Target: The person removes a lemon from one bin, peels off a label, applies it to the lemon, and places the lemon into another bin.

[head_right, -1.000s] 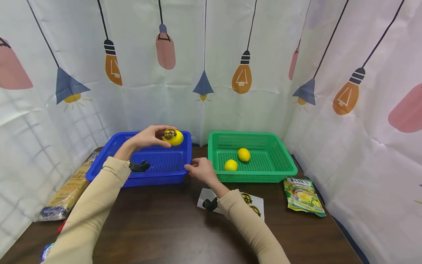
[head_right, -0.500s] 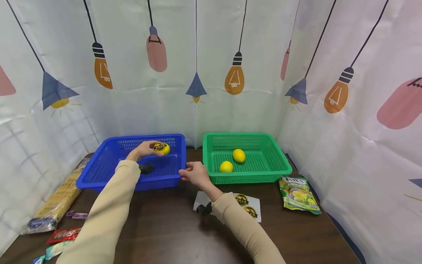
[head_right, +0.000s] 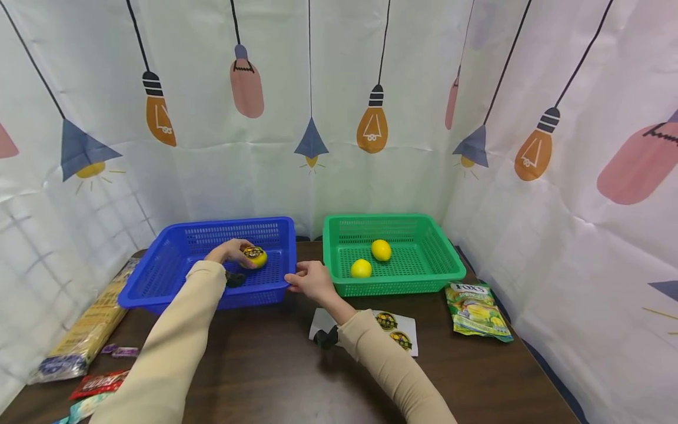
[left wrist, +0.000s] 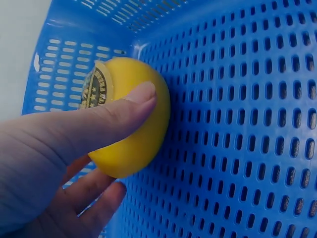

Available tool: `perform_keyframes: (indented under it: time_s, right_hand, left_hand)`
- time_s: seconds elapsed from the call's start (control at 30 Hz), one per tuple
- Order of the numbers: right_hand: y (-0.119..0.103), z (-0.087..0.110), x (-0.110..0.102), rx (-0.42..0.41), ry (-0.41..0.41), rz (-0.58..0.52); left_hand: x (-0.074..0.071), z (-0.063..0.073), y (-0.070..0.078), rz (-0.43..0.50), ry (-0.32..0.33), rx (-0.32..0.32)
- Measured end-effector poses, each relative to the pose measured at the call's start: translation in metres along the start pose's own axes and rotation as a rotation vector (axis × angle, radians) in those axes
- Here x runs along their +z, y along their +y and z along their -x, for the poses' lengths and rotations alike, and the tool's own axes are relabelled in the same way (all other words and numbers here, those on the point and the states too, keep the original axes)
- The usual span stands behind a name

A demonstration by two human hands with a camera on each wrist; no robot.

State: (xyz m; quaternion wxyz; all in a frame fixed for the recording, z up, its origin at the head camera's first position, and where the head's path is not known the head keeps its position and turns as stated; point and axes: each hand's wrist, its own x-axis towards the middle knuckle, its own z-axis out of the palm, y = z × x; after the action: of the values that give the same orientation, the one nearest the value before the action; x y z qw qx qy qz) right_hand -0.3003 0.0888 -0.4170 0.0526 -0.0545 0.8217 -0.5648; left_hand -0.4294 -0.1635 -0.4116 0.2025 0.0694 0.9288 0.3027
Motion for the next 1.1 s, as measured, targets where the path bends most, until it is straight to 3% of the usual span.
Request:
perform_keyframes:
  time_s: [0.2,0.33,0.43,0.57,0.73,0.9,1.1]
  right_hand:
    - [0.002,0.008,-0.005,-0.04,-0.044,0.013]
    - [0.003,0.016,-0.014,-0.056,-0.069,0.048]
    - [0.003,0.026,-0.021,-0.062,-0.096,0.091]
    - [0.004,0.041,-0.029,-0.09,-0.166,0.112]
    - [0.013,0.062,-0.035,-0.125,-0.239,0.12]
    - [0.028,0.083,-0.043,-0.168,-0.272,0.17]
    - [0.047,0.104,-0.051,-0.287,-0.364,0.265]
  left_hand:
    - [-0.008,0.012,0.004,-0.011,0.013,-0.008]
    - [-0.019,0.027,0.015,-0.16,0.102,0.071]
    - [-0.024,0.038,0.025,-0.2,0.199,0.161]
    - [-0.023,0.057,0.038,-0.128,0.288,0.3]
    - [-0.006,0.088,0.056,0.022,0.323,0.425]
    - [0.027,0.116,0.072,0.155,0.271,0.545]
    - [0.074,0.139,0.079,0.293,0.064,0.609]
